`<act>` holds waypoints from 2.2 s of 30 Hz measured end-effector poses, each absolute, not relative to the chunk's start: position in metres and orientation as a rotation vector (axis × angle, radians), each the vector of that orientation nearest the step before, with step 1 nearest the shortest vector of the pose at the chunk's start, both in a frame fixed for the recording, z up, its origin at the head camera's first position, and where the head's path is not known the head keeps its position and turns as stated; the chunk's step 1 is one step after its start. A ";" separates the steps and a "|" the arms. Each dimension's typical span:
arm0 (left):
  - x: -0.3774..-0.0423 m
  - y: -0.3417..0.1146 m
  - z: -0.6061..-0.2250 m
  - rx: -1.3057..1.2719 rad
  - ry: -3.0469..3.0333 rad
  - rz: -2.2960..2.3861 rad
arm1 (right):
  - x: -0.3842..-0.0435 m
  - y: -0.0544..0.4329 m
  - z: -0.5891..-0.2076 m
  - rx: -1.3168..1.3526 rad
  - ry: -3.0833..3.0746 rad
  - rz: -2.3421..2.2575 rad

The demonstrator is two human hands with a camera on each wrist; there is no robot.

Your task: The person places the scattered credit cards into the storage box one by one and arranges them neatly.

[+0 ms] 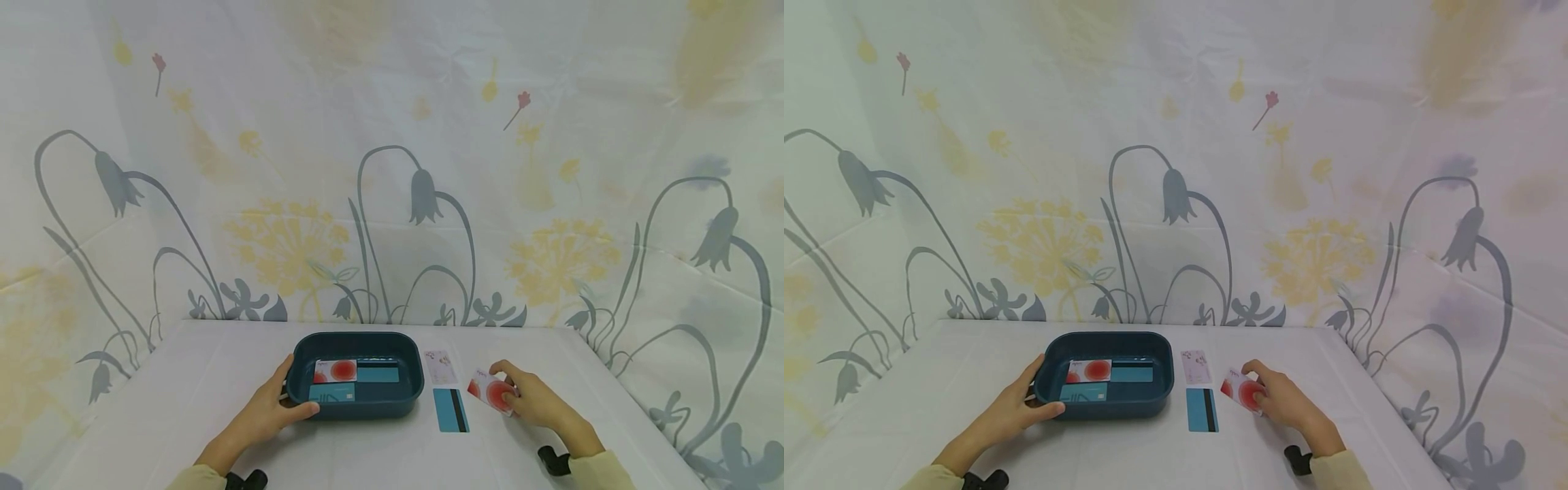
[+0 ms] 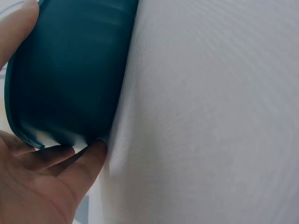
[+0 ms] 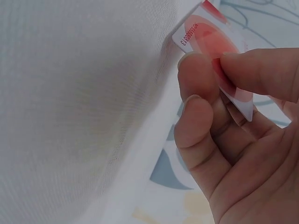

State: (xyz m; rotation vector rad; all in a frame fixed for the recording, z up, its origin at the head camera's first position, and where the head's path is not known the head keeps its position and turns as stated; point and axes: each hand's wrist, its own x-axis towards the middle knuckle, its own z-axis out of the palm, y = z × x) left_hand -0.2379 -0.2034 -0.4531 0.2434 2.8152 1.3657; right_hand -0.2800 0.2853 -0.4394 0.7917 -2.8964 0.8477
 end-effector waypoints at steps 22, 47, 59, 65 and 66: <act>-0.235 -0.202 -0.450 0.235 2.803 1.374 | -0.281 0.269 -0.433 0.782 -2.838 0.857; -0.237 -0.202 -0.453 0.252 2.805 1.391 | -0.297 0.219 -0.409 0.919 -2.755 0.997; -0.236 -0.202 -0.452 0.242 2.803 1.395 | -0.304 0.188 -0.390 1.043 -2.738 0.986; -0.236 -0.201 -0.452 0.234 2.817 1.385 | -0.307 0.170 -0.387 1.111 -2.719 0.953; -0.236 -0.201 -0.452 0.231 2.818 1.383 | -0.308 0.167 -0.387 1.123 -2.715 0.946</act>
